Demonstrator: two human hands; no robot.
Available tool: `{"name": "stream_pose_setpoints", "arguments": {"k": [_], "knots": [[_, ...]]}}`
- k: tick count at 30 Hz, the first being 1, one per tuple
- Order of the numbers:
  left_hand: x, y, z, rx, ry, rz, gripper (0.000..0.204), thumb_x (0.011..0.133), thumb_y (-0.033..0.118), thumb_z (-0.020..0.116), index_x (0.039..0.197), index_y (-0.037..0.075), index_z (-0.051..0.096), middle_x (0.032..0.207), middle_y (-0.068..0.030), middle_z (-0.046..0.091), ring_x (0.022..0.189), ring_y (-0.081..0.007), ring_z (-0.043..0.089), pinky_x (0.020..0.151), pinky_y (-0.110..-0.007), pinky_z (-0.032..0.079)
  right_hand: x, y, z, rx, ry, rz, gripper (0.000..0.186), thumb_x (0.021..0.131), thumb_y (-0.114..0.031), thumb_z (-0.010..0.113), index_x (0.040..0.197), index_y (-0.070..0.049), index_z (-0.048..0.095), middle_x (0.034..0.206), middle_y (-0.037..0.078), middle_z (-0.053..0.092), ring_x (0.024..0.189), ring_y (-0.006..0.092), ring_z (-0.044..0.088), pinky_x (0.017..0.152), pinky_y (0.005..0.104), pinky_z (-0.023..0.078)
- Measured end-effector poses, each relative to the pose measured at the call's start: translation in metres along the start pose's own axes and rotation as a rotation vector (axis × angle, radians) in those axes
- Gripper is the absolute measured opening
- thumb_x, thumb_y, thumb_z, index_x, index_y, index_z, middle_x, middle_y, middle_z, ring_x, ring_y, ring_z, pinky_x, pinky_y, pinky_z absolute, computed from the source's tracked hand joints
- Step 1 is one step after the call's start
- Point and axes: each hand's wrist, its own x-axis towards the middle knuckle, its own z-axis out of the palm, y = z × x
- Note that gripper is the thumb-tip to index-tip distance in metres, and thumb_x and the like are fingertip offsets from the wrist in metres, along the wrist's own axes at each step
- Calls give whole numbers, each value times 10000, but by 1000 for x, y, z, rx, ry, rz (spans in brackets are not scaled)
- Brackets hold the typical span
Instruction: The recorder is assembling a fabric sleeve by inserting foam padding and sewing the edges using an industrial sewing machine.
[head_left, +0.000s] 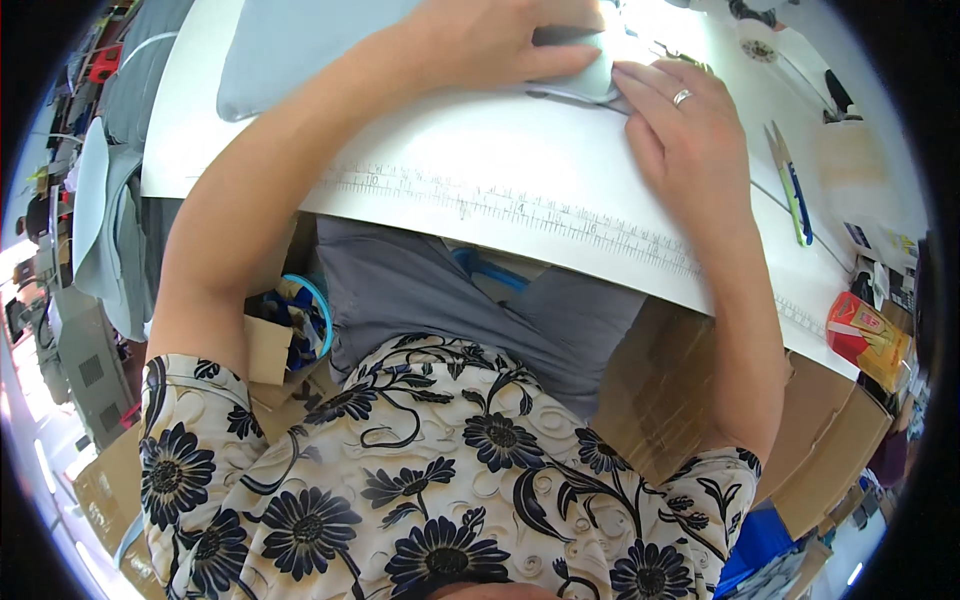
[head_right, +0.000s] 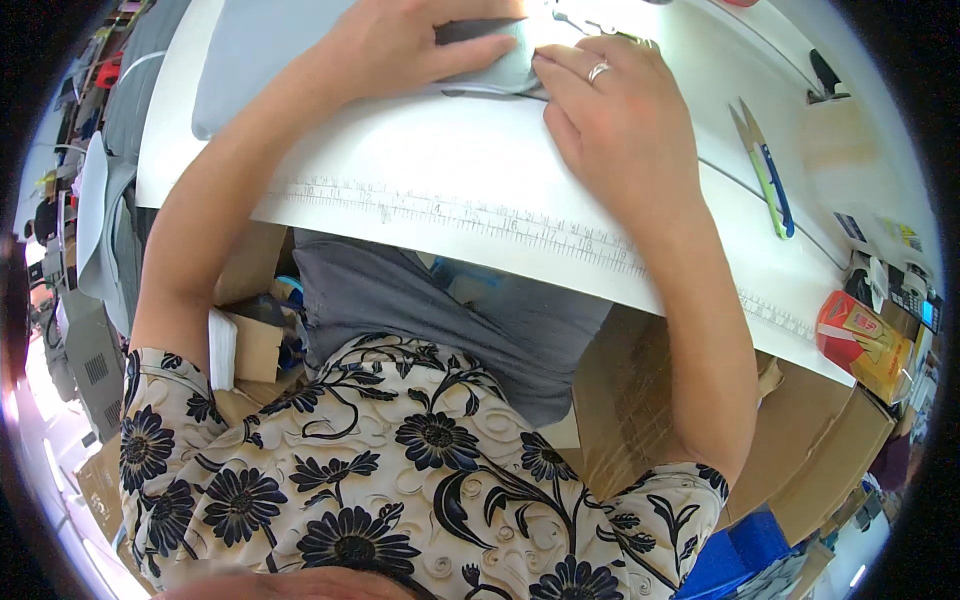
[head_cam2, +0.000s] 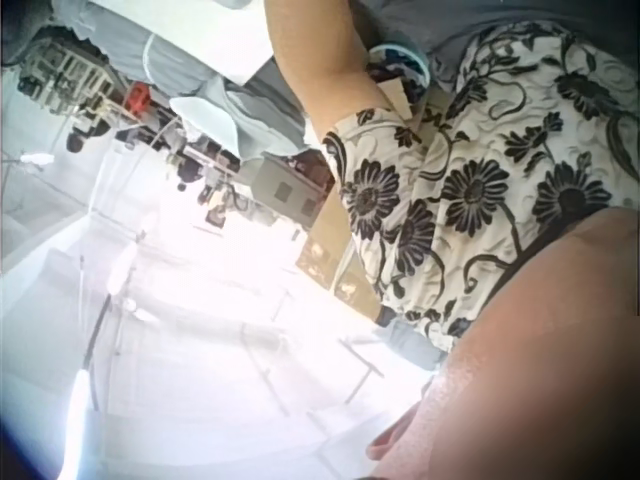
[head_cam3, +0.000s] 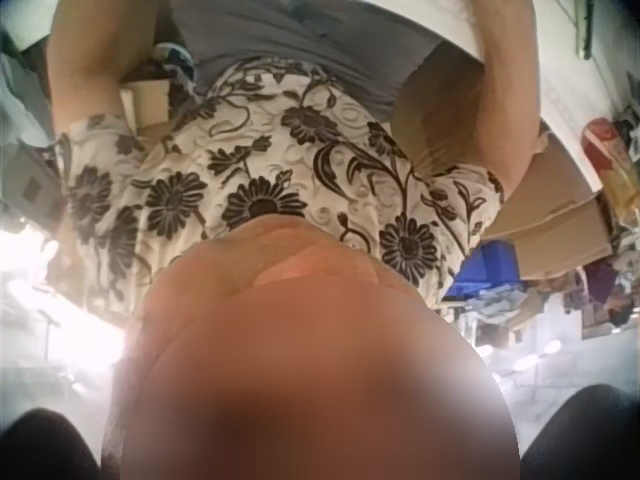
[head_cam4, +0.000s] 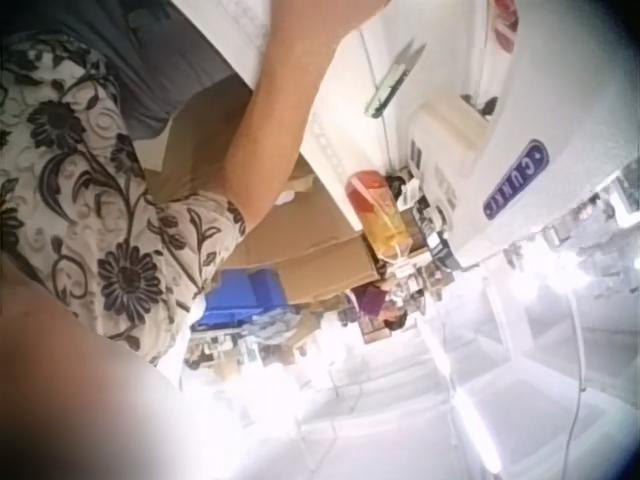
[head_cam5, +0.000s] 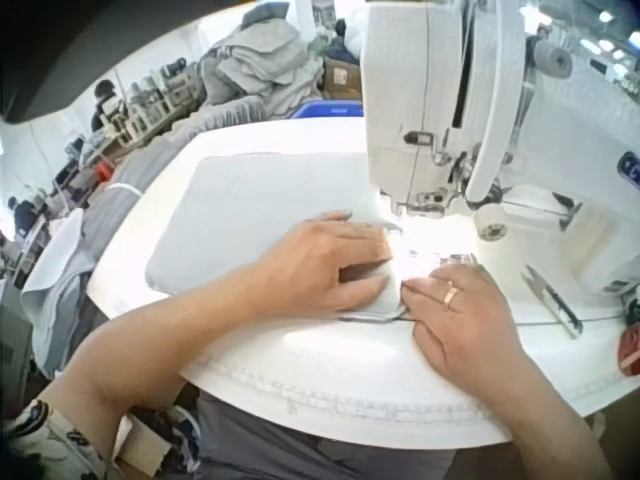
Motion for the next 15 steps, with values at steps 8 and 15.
{"name": "stream_pose_setpoints", "arguments": {"k": [8,15], "knots": [[4,1,-10,-214,-73,-63,228,870,182,662,962,-22,705,993,-161,725,934,-319,701,968,-445,493,-4,-3,5,75,-22,41,316,817,-7,604,1109,-63,712,1140,50,684,1063,282,606,940,375,477],[-7,-10,16,-12,-19,122,299,855,273,729,1030,31,742,1091,-124,727,1083,-283,680,993,-466,509,-4,6,11,159,-58,117,292,796,36,613,1057,-37,724,1072,80,655,943,246,627,849,347,503]]}}
